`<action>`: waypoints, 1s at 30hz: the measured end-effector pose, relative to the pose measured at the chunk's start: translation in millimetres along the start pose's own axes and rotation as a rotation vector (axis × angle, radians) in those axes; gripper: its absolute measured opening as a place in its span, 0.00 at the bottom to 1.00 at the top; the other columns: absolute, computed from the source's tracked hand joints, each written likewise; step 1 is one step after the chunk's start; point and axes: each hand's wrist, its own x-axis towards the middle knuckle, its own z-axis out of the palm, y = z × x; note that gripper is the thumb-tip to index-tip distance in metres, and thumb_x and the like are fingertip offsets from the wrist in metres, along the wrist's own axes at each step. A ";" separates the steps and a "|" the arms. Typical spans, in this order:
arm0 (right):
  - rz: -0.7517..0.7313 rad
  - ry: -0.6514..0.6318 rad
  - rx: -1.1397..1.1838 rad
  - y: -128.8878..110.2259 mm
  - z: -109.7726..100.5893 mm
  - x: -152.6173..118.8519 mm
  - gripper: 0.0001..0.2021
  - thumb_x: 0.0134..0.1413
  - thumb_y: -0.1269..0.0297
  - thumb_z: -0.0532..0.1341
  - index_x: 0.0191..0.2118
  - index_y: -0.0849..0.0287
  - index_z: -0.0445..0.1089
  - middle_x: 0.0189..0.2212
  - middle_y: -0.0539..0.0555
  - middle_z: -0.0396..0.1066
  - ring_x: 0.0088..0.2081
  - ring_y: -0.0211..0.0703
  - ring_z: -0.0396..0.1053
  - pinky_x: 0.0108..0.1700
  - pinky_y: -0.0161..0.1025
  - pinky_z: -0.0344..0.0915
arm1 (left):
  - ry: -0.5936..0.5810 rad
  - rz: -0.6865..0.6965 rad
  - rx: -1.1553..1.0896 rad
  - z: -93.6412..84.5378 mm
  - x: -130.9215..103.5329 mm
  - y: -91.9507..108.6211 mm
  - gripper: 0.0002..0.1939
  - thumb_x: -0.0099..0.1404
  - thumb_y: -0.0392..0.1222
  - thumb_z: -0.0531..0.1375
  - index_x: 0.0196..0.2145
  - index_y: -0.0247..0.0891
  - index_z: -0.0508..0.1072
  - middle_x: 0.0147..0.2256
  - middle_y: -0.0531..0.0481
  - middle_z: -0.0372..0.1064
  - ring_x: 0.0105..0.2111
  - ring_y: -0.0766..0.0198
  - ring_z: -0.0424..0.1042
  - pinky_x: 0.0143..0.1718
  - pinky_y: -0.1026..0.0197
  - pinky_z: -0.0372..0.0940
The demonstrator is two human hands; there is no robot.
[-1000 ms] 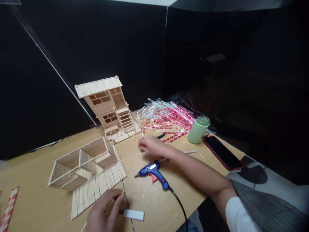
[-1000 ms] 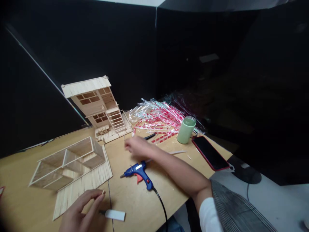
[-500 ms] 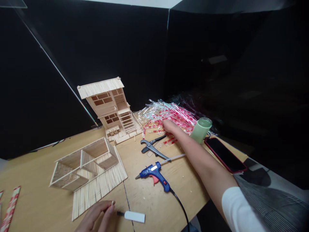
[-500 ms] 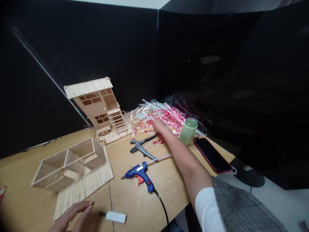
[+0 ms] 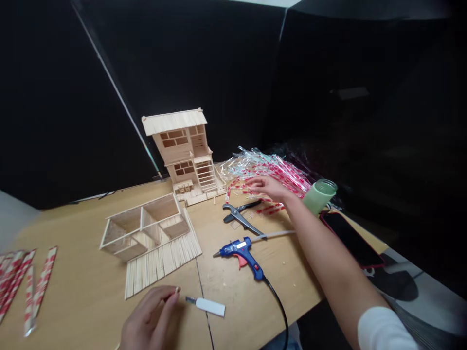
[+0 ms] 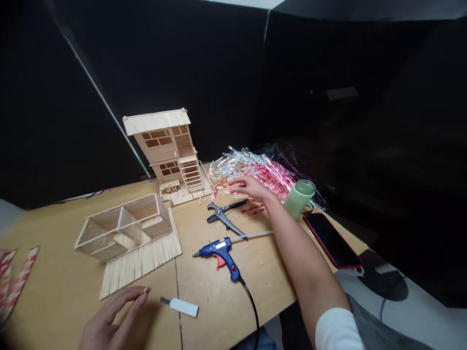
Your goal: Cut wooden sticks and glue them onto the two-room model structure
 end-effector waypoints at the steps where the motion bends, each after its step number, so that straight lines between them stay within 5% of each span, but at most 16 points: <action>1: -0.023 -0.039 0.049 -5.1 4.2 -3.5 0.17 0.52 0.58 0.69 0.48 0.57 0.76 0.43 0.57 0.79 0.46 0.47 0.76 0.49 0.43 0.70 | 0.008 -0.007 -0.015 1.3 -0.4 5.2 0.13 0.62 0.54 0.62 0.32 0.42 0.80 0.36 0.48 0.79 0.37 0.57 0.79 0.38 0.62 0.74; 5: -0.050 -0.113 0.163 -18.9 16.8 -12.3 0.17 0.44 0.54 0.72 0.39 0.59 0.77 0.37 0.57 0.80 0.42 0.48 0.77 0.47 0.43 0.70 | -0.003 -0.019 -0.087 2.5 -1.8 13.9 0.13 0.64 0.52 0.61 0.32 0.43 0.80 0.35 0.48 0.78 0.37 0.57 0.78 0.38 0.61 0.73; 11: -0.030 -0.130 0.209 -43.2 27.1 -29.5 0.16 0.45 0.54 0.71 0.35 0.60 0.76 0.32 0.56 0.79 0.36 0.44 0.75 0.41 0.40 0.68 | -0.024 -0.134 -0.195 -3.5 -9.2 4.3 0.12 0.62 0.52 0.63 0.33 0.42 0.80 0.37 0.46 0.78 0.40 0.55 0.77 0.41 0.59 0.72; 17: -0.058 -0.282 0.304 -89.0 100.2 -69.2 0.13 0.49 0.54 0.70 0.34 0.59 0.75 0.29 0.50 0.75 0.30 0.37 0.69 0.34 0.35 0.64 | -0.051 -0.387 -0.616 12.5 -1.5 29.6 0.15 0.62 0.52 0.64 0.33 0.37 0.80 0.33 0.44 0.78 0.34 0.60 0.75 0.39 0.59 0.70; 22: -0.067 -0.465 0.328 -111.7 162.0 -91.7 0.12 0.50 0.56 0.70 0.34 0.60 0.75 0.27 0.50 0.73 0.28 0.37 0.68 0.31 0.35 0.63 | -0.047 -0.468 -0.931 26.3 11.2 38.1 0.16 0.58 0.52 0.68 0.34 0.33 0.80 0.31 0.44 0.78 0.27 0.65 0.72 0.34 0.61 0.69; 30: 0.012 -0.543 0.447 -114.9 199.0 -94.6 0.11 0.48 0.59 0.71 0.33 0.61 0.75 0.26 0.48 0.73 0.29 0.35 0.68 0.35 0.35 0.63 | -0.050 -0.536 -1.176 23.5 6.6 31.3 0.17 0.55 0.51 0.71 0.30 0.32 0.79 0.27 0.48 0.75 0.23 0.70 0.68 0.28 0.66 0.64</action>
